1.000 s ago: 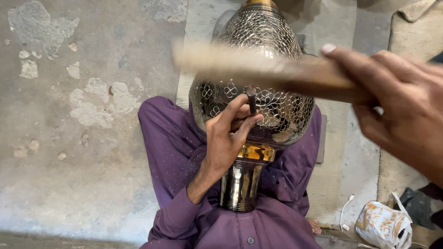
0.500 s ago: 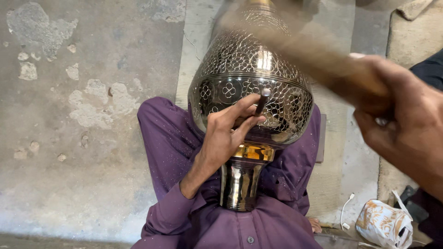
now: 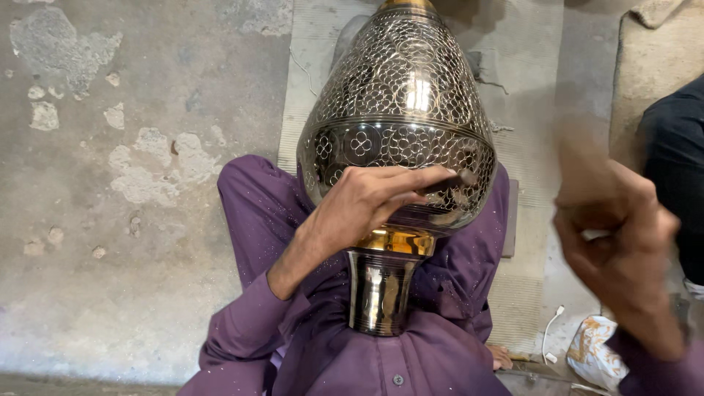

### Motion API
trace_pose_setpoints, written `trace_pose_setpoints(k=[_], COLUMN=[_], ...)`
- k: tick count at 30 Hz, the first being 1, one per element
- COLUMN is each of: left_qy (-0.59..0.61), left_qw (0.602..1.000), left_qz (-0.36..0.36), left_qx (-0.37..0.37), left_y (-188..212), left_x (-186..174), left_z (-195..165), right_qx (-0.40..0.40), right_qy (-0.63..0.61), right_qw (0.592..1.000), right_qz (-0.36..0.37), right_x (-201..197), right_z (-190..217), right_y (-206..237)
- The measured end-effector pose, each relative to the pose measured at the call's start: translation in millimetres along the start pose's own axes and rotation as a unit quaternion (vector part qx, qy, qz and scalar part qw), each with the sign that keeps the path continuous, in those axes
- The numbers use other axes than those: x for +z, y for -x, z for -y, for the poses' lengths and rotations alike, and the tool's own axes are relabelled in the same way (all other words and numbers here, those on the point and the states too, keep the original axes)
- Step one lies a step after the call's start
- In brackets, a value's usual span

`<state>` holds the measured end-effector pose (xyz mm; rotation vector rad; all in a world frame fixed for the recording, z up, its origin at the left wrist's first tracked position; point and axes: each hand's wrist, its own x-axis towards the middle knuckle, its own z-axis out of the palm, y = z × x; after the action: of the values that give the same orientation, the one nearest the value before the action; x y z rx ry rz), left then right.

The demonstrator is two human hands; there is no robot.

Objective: The person sits on the floor with a large brass vessel on their lap and decorates its surface by hand. They hold a punch against the metal and strike it with a wooden mallet, working pattern by pattern around the body of the vessel.

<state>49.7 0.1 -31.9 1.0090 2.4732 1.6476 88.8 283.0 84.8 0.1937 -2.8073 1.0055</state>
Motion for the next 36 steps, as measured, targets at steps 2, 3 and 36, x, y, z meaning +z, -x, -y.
trace_pose_setpoints(k=[2, 3, 36], left_qy=[-0.035, -0.052, 0.009], left_qw=[0.999, 0.997, 0.999], left_qz=[0.036, 0.056, -0.027], left_qx=[0.003, 0.004, -0.029], left_y=[-7, -10, -5], left_x=[-1, -2, -5], left_z=[-1, -2, 8], right_qx=[-0.145, -0.214, -0.091], right_qy=[0.215, 0.316, 0.234], right_qw=[0.965, 0.923, 0.967], right_qz=[-0.042, -0.058, 0.034], right_x=[6, 8, 10], right_z=[-22, -36, -74], right_y=[18, 28, 35])
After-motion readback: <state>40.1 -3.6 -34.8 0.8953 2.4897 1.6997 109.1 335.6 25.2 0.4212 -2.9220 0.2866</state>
